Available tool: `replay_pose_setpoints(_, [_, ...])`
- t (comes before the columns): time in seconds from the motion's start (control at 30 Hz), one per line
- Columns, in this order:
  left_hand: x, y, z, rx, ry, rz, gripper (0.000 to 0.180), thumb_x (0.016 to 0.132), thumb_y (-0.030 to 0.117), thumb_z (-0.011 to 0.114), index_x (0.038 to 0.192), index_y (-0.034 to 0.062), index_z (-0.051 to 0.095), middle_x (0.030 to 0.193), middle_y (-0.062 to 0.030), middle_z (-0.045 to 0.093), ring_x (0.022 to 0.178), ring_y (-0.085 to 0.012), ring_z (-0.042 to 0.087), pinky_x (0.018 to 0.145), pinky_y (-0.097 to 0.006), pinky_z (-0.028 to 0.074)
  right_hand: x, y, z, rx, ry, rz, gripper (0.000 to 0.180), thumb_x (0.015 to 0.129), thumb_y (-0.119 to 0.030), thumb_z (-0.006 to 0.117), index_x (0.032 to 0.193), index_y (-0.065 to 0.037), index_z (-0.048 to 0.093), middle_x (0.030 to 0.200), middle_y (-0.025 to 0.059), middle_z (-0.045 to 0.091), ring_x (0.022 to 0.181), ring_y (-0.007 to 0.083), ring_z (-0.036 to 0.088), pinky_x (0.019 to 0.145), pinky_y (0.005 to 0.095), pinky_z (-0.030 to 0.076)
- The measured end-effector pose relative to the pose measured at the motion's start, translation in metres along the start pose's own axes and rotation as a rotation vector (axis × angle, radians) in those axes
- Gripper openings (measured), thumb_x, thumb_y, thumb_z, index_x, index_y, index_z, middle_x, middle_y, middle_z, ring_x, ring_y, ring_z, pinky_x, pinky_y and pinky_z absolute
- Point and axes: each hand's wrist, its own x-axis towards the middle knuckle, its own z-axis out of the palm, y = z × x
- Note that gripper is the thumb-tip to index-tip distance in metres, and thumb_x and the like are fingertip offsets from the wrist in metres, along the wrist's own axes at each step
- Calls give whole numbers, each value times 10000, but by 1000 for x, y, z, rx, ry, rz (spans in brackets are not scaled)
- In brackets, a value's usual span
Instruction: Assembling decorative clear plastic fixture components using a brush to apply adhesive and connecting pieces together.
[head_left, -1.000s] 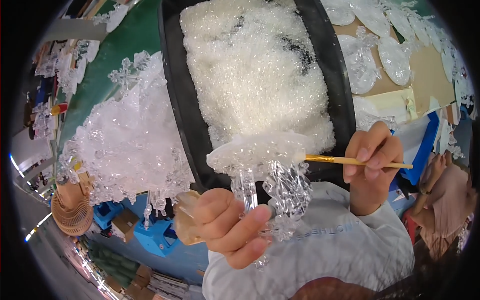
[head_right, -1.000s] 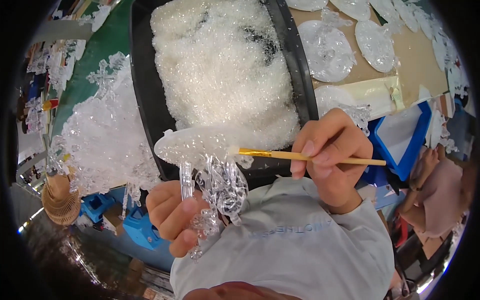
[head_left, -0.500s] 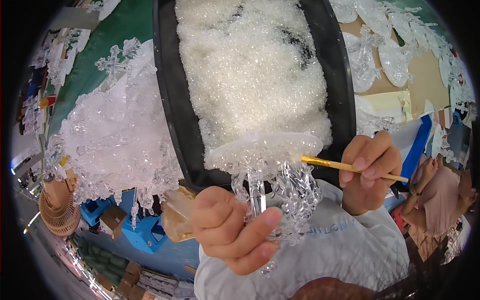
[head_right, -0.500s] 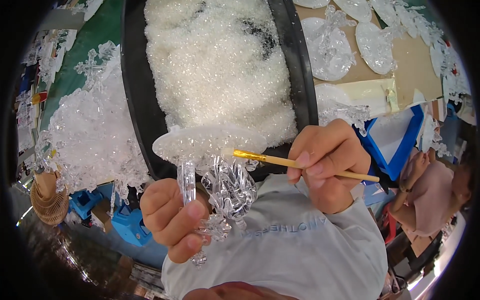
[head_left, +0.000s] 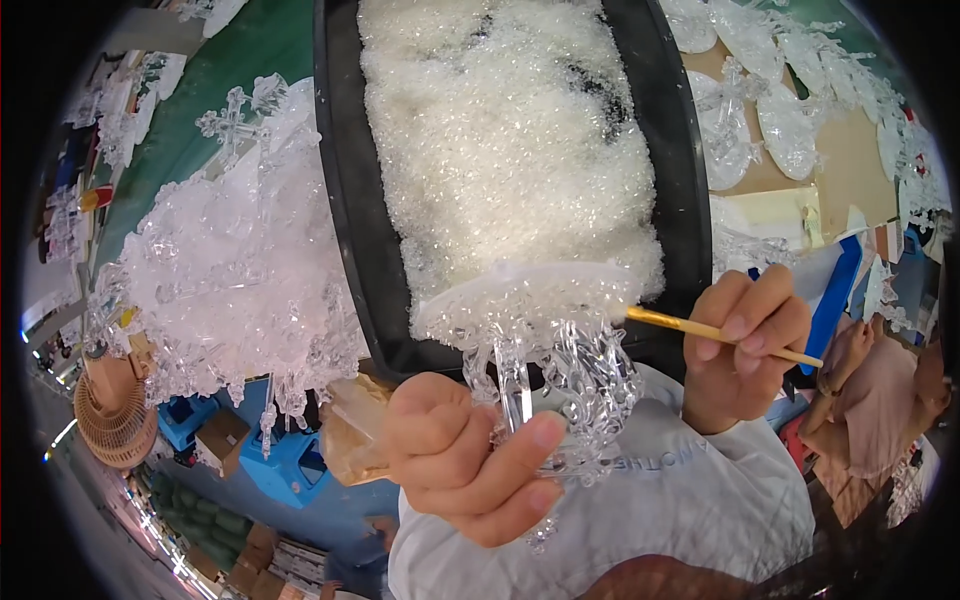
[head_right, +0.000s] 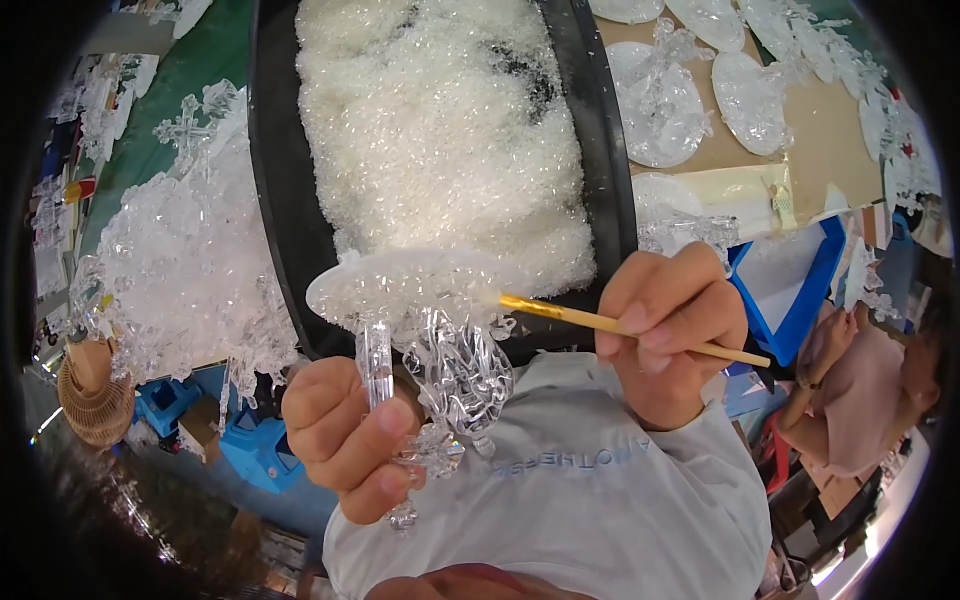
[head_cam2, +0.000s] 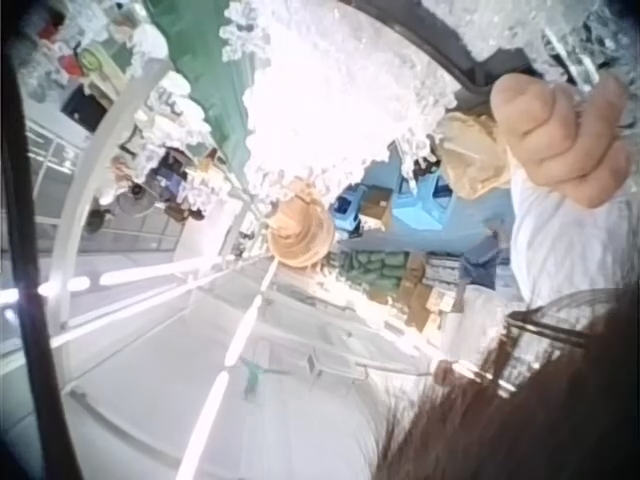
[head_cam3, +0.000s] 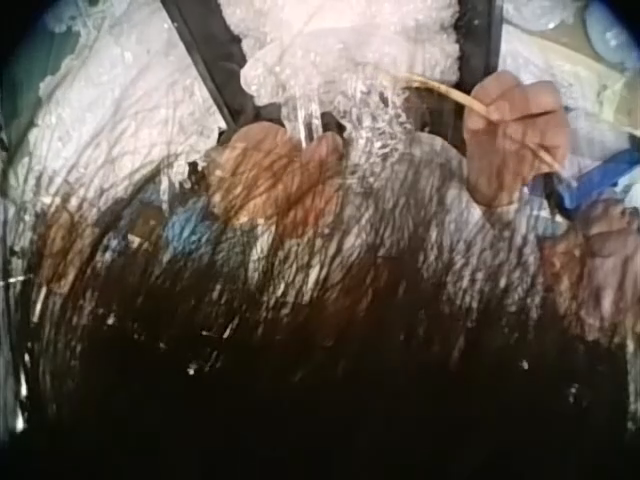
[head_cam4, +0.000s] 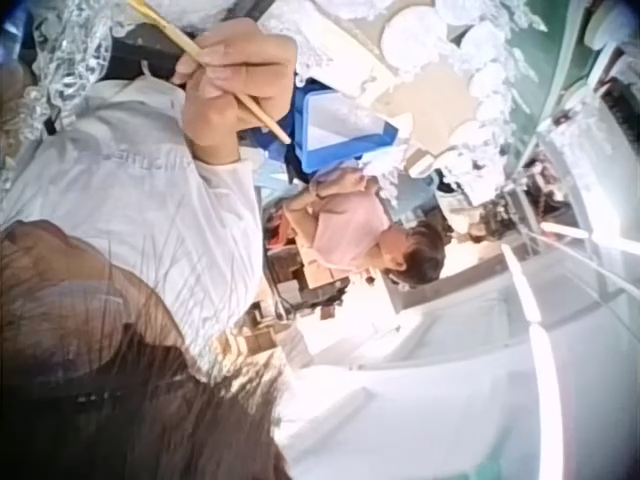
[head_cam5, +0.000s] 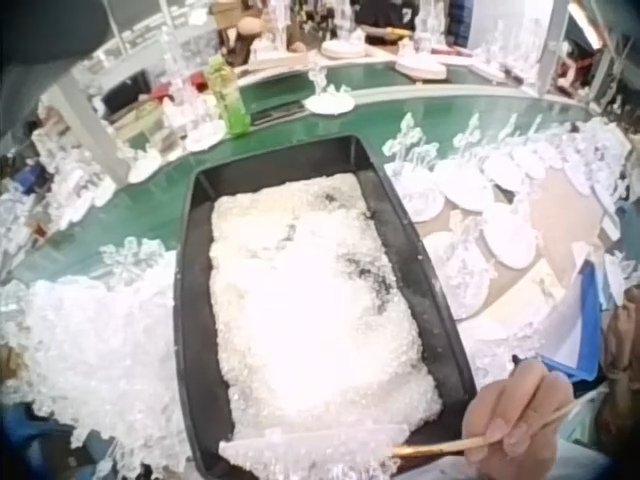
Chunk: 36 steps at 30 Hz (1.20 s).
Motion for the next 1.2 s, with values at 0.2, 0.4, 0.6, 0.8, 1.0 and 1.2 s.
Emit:
replay_pose_setpoints(0.2, [-1, -2, 7, -5, 12, 1, 169, 844, 92, 585, 1013, 84, 579, 809, -17, 713, 500, -72, 446, 451, -205, 328, 2, 1, 4, -107, -72, -46, 195, 918, -150, 638, 789, -36, 548, 874, 106, 543, 548, 199, 541, 477, 261, 509])
replay_pose_setpoints(0.4, [-1, -3, 7, -2, 1, 4, 179, 848, 110, 589, 1025, 93, 580, 820, -6, 703, 515, -73, 453, 452, -206, 341, 0, -1, 0, -68, -41, -84, 196, 942, -149, 598, 792, -36, 545, 888, 115, 543, 568, 196, 546, 484, 252, 498])
replay_pose_setpoints(0.6, [-4, 5, -1, 23, -39, -69, 192, 872, 141, 564, 1059, 95, 566, 860, -15, 697, 559, -90, 469, 477, -226, 366, -1, 9, -9, -18, -102, -140, 181, 946, -152, 581, 820, -55, 492, 911, 99, 507, 570, 147, 523, 457, 208, 466])
replay_pose_setpoints(0.8, [-1, 2, -12, -26, -149, -43, 199, 923, 204, 538, 1091, 98, 530, 879, -38, 682, 572, -104, 478, 485, -234, 376, -5, 8, -8, -31, -87, -142, 143, 908, -88, 578, 801, 2, 547, 923, 140, 552, 594, 207, 585, 505, 266, 524])
replay_pose_setpoints(1.0, [1, 0, -12, -58, -200, -91, 193, 946, 254, 536, 1068, 104, 523, 854, -39, 672, 571, -98, 485, 480, -226, 364, 1, 9, -12, -149, -208, -281, 176, 924, -140, 588, 803, -32, 519, 906, 109, 526, 541, 156, 544, 485, 223, 480])
replay_pose_setpoints(1.2, [2, 3, -1, 51, -84, -112, 153, 945, 258, 533, 1003, 116, 521, 782, -11, 654, 532, -96, 495, 486, -244, 328, 1, 13, -13, -111, -203, -302, 88, 887, -80, 557, 819, -24, 552, 928, 125, 547, 542, 166, 570, 494, 225, 496])
